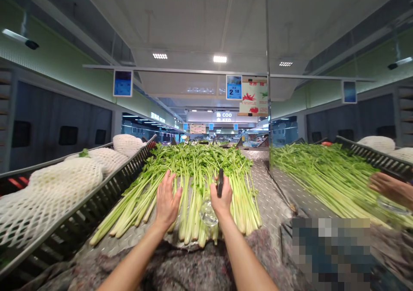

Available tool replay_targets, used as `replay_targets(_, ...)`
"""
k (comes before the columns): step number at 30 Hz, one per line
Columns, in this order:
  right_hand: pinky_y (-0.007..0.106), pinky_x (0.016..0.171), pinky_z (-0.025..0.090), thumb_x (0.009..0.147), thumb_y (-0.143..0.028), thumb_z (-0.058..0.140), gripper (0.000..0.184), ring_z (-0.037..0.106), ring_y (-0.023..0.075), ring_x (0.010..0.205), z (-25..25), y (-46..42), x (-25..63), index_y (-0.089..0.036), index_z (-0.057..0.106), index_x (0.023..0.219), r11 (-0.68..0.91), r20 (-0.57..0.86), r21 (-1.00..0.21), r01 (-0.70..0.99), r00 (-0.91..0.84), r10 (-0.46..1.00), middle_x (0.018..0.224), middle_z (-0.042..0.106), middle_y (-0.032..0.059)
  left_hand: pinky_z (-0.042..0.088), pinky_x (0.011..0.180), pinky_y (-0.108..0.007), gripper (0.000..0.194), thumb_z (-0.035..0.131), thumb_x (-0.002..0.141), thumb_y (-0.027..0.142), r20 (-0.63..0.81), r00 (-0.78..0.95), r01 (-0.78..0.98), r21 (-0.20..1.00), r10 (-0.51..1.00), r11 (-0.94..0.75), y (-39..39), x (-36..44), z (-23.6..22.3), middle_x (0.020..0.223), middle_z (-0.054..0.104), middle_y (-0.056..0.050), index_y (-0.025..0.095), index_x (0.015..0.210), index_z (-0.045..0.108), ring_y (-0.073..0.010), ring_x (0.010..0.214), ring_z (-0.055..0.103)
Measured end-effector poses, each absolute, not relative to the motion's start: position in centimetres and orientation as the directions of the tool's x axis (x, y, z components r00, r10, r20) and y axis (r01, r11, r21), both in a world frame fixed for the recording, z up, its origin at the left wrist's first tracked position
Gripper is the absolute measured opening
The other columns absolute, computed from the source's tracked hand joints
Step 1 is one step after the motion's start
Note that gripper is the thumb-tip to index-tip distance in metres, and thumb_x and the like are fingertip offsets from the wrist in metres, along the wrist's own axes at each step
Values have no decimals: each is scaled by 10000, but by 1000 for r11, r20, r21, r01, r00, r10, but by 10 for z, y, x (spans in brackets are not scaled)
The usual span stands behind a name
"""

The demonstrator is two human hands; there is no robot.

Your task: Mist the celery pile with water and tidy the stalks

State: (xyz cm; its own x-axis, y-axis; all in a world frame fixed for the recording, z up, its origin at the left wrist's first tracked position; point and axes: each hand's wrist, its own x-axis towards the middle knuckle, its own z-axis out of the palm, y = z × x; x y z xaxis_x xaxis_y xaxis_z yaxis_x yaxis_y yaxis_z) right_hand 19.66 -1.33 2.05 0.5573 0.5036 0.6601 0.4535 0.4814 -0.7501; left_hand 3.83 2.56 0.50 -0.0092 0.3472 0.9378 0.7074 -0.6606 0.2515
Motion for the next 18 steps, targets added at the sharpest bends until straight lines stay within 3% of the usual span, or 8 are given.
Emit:
replay_targets(10, 268, 565, 367, 614, -313, 495, 261, 509, 157, 601, 54, -18, 184, -172, 540, 829, 514, 700, -710, 480, 555, 449, 697, 570, 13, 232, 990, -506, 458, 372, 807, 350, 930, -76, 726, 299, 360, -620, 37, 27, 4, 1360, 300, -147, 153, 1220, 369, -266, 1256, 262)
replay_targets(18, 270, 564, 365, 634, -306, 480, 227, 509, 157, 597, 24, -6, 176, -174, 536, 811, 492, 712, -700, 517, 464, 526, 691, 572, 11, 223, 1004, -479, 462, 342, 816, 359, 922, 11, 773, 238, 388, -588, 33, 30, 0, 1356, 310, -150, 129, 1214, 388, -258, 1260, 256)
